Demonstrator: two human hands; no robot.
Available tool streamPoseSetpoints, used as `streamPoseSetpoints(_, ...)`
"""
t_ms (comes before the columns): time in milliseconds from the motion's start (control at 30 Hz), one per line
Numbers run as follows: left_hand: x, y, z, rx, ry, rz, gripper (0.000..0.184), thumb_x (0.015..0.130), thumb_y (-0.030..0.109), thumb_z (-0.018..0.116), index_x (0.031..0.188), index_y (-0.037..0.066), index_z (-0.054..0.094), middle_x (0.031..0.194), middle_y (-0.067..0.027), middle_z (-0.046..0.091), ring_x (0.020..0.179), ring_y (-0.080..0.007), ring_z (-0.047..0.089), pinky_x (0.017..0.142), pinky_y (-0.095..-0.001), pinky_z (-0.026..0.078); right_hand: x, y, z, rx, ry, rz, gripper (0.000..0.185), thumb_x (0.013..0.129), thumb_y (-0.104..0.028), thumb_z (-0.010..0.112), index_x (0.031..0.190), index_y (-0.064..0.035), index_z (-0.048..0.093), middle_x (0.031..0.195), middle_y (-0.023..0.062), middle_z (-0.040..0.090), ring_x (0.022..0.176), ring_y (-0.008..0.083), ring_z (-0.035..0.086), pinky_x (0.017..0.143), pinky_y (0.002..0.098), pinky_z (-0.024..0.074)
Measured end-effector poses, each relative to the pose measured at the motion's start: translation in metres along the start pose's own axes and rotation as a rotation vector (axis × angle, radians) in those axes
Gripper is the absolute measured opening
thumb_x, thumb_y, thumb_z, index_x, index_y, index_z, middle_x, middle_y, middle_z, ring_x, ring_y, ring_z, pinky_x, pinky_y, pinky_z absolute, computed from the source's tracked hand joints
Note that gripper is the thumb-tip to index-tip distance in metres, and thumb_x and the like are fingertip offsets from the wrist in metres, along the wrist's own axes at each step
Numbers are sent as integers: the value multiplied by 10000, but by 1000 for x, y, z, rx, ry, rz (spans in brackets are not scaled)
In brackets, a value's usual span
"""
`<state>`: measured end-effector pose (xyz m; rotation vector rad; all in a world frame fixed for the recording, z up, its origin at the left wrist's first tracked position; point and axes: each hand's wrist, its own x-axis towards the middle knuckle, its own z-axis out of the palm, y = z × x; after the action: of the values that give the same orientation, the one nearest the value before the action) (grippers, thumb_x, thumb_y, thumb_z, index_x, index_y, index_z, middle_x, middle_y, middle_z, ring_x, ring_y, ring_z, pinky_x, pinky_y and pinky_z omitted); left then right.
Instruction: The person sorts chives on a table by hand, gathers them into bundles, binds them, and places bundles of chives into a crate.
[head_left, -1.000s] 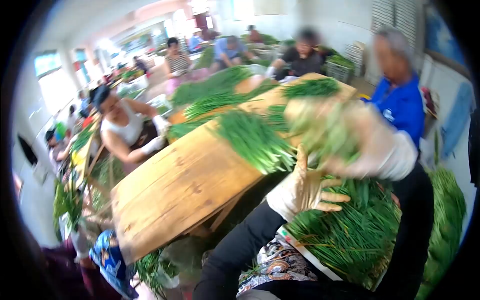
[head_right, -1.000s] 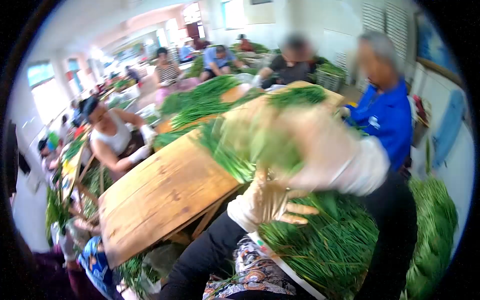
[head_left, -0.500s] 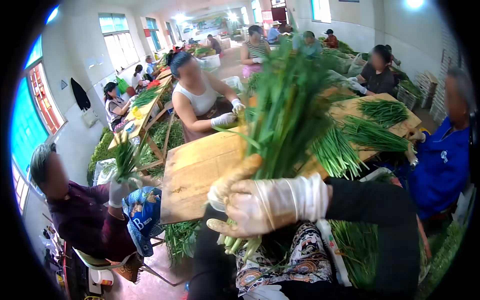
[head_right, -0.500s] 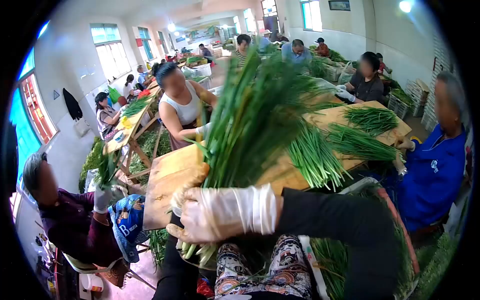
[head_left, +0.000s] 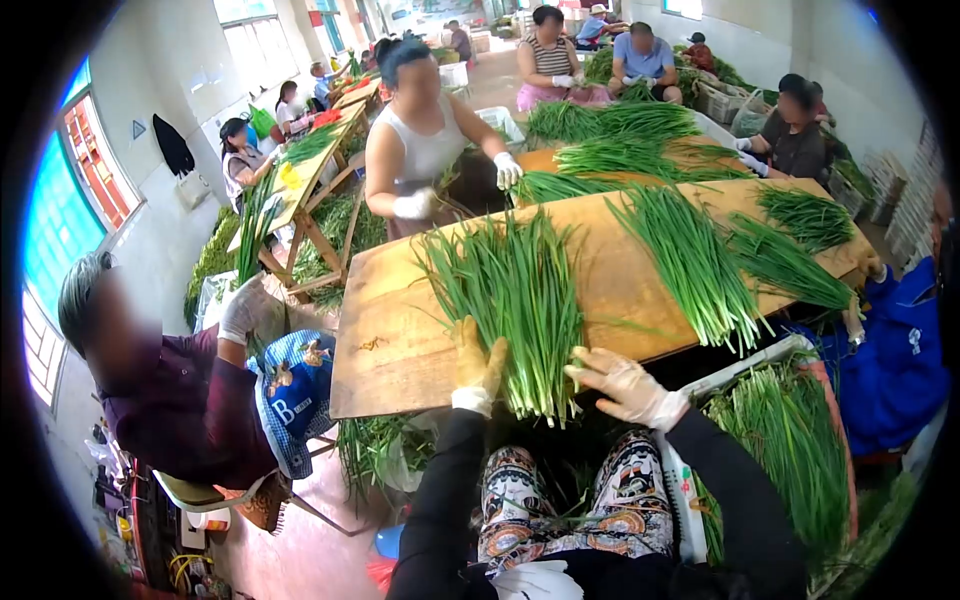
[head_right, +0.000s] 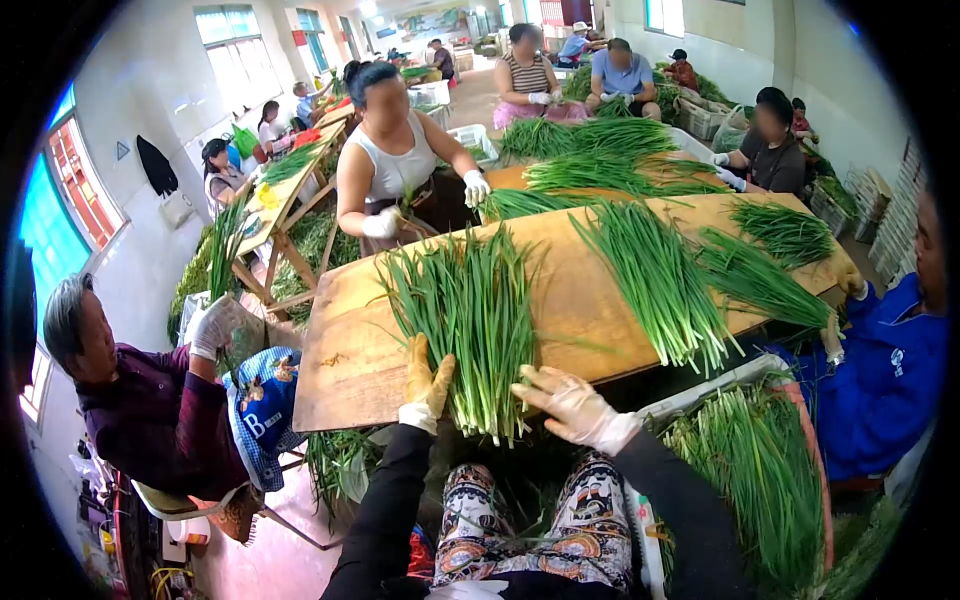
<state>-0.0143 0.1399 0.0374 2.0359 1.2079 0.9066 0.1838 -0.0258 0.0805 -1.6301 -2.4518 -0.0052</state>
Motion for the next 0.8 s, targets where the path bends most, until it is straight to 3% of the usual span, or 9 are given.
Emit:
streamPoseSetpoints(67,-5,-17,2,-135,81,28,738,787,385,531,1312,-13,198,1373,-219,174,1264,-318,216,1007,-340,241,-11,13,-7,411,233,-19,488,712,-65,578,1186,-103,472,1224,119,462,1103,252,463,922,350,361)
streamPoseSetpoints(200,-9,-21,-4,-347,236,-97,826,737,322,611,1313,-36,139,1373,-233,141,1280,-311,151,1031,-347,176,-23,58,10,884,534,640,131,799,-37,521,898,-41,608,901,60,639,807,173,611,738,279,473)
streamPoseSetpoints(333,0,31,-16,-264,234,-366,1091,638,449,689,1335,-16,-10,1380,-252,86,1287,-324,121,1050,-342,127,23,76,39,901,584,864,424,884,-265,460,1231,-30,403,1162,169,503,1095,218,467,873,314,407)
streamPoseSetpoints(367,-1,55,-21,-338,207,-361,1121,638,458,688,1331,-10,-59,1384,-249,65,1287,-322,123,1054,-328,112,43,86,67,1484,718,793,598,846,-387,471,1274,-7,301,1236,193,411,1161,239,386,922,326,357)
streamPoseSetpoints(467,30,19,9,-316,473,-312,1100,625,489,695,1352,33,6,1375,-206,148,1272,-315,156,1027,-370,172,92,60,40,1160,420,907,1059,661,-724,454,1314,55,155,1345,239,233,1261,299,234,1022,343,214)
streamPoseSetpoints(600,49,28,3,-962,152,-625,950,691,506,633,1373,148,76,1349,-174,266,1228,-276,261,994,-435,213,133,56,43,1285,295,861,986,675,-677,508,1304,33,238,1328,176,308,1239,247,273,1012,350,210)
streamPoseSetpoints(633,49,29,1,-938,3,-666,903,686,508,638,1344,95,177,1352,-142,278,1202,-265,302,983,-393,236,132,39,22,1498,331,549,911,676,-662,526,1270,2,335,1258,127,413,1162,227,364,978,349,259)
streamPoseSetpoints(700,57,26,0,-912,-208,-637,835,671,468,672,1280,18,320,1262,-121,391,1079,-243,428,900,-337,340,152,57,55,1338,265,464,784,652,-570,636,1175,-12,463,1111,87,538,1034,205,475,888,318,356)
streamPoseSetpoints(800,82,-1,18,-444,-172,-681,661,666,375,718,1143,-12,475,1041,-114,572,857,-223,567,717,-309,469,158,71,74,1288,11,687,616,635,-433,725,1084,-50,549,996,84,590,925,190,534,813,314,409)
